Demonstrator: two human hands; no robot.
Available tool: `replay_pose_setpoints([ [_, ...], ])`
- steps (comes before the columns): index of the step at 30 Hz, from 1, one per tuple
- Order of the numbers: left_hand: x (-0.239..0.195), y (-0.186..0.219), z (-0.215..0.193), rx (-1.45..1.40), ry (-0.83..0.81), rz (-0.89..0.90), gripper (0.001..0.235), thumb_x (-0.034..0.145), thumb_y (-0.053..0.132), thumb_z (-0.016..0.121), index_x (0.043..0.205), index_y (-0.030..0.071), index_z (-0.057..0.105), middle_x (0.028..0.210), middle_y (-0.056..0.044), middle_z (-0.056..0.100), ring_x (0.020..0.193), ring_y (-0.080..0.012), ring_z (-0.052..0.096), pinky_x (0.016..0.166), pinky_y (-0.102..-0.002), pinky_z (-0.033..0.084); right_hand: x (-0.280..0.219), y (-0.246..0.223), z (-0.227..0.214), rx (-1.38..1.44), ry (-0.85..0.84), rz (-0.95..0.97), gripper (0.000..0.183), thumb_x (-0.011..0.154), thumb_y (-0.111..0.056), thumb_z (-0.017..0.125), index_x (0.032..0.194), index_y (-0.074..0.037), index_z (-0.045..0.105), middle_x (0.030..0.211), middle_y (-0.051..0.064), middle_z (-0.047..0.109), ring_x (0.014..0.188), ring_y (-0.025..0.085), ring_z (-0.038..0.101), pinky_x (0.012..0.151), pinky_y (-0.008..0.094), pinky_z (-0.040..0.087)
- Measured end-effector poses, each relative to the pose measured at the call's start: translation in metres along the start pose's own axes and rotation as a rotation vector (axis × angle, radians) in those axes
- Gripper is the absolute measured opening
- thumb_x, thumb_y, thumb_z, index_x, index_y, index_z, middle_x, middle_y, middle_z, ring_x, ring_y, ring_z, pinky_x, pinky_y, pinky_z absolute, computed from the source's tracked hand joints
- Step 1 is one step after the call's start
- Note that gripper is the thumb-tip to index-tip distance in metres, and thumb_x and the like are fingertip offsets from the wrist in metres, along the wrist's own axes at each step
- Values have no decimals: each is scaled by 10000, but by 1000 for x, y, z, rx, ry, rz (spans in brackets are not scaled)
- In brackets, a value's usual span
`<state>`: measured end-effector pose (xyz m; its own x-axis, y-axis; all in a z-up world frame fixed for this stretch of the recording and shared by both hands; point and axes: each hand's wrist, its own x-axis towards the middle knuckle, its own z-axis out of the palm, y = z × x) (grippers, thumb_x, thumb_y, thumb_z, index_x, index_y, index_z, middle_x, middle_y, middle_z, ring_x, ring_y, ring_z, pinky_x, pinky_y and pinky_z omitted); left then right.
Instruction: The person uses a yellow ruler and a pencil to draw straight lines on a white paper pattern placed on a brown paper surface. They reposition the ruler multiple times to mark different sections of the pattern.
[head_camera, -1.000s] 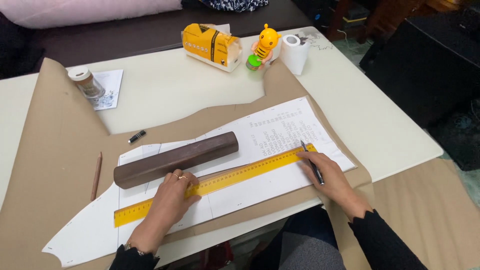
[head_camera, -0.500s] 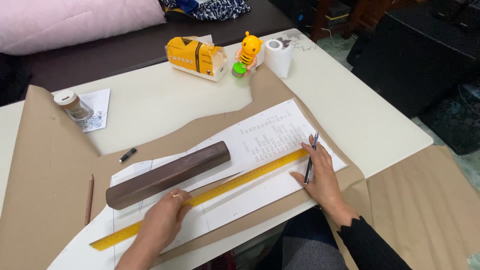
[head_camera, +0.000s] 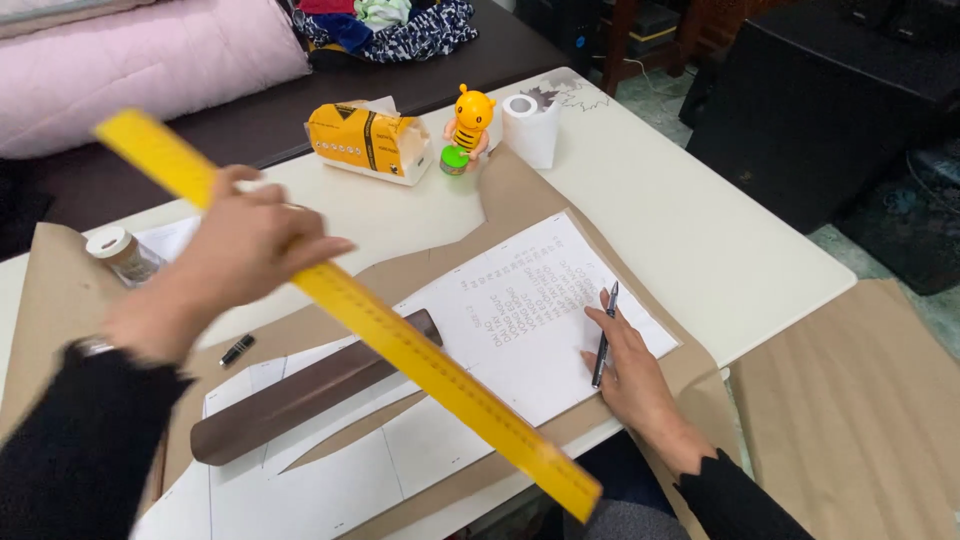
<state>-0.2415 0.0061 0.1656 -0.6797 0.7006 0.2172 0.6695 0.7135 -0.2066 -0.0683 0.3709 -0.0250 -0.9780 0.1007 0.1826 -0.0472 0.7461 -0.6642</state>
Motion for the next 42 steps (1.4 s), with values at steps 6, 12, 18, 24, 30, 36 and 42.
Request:
replay_pose_setpoints([
  [6, 106, 101, 85, -282, -347, 152, 526, 868, 637, 526, 766, 152, 701, 722, 15, 673, 799, -164, 616, 1064, -456, 253, 0, 2, 3, -5, 11, 10, 473, 922, -239, 503, 1377, -161, 397, 1580, 49, 261, 1398, 277, 343, 1102, 429, 327],
  [12, 141, 132, 189, -332, -314, 165, 648, 785, 738, 504, 652, 129, 683, 649, -19, 650, 743, -193, 586, 1045, -436, 286, 5, -21, -6, -67, -115, 298, 606, 846, -431, 570, 1397, -259, 387, 1596, -62, 233, 1414, 202, 310, 1110, 491, 326],
  [18, 92, 186, 217, -165, 37, -295, 697, 879, 566, 570, 1313, 24, 508, 1328, -200, 528, 1305, -332, 395, 1072, -410, 290, 4, -17, -3, -106, -156, 295, 728, 772, -537, 643, 1399, -255, 403, 1598, -71, 220, 1438, 217, 255, 1105, 489, 306],
  [24, 41, 211, 201, -549, -3, -439, 770, 955, 533, 454, 1465, -9, 258, 1530, -284, 160, 1431, -421, 94, 1147, -508, 76, 5, -13, -2, -58, -160, 246, 690, 765, -434, 708, 1371, -230, 449, 1577, -78, 283, 1426, 183, 283, 1091, 472, 340],
  [30, 43, 211, 183, -591, -62, -434, 743, 944, 562, 431, 1475, 65, 282, 1567, -175, 161, 1444, -377, 81, 1148, -493, 23, 0, -3, 7, -17, -133, 15, 600, 787, -430, 709, 1290, -158, 528, 1519, 27, 391, 1398, 272, 329, 1150, 495, 203],
  [36, 43, 210, 185, -541, -49, -405, 725, 947, 597, 367, 1473, 102, 307, 1549, -178, 204, 1447, -336, 94, 1140, -507, -5, -7, -5, 14, 18, -134, -195, 481, 778, -336, 766, 1199, -142, 636, 1424, 13, 530, 1342, 251, 418, 1143, 566, 26],
  [42, 44, 210, 185, -526, -58, -402, 699, 954, 587, 347, 1483, 133, 292, 1559, -132, 200, 1446, -320, 90, 1129, -518, -23, -9, 3, 19, 91, -89, -214, 484, 692, -258, 860, 1114, -142, 652, 1359, 20, 606, 1287, 274, 497, 1142, 587, 27],
])
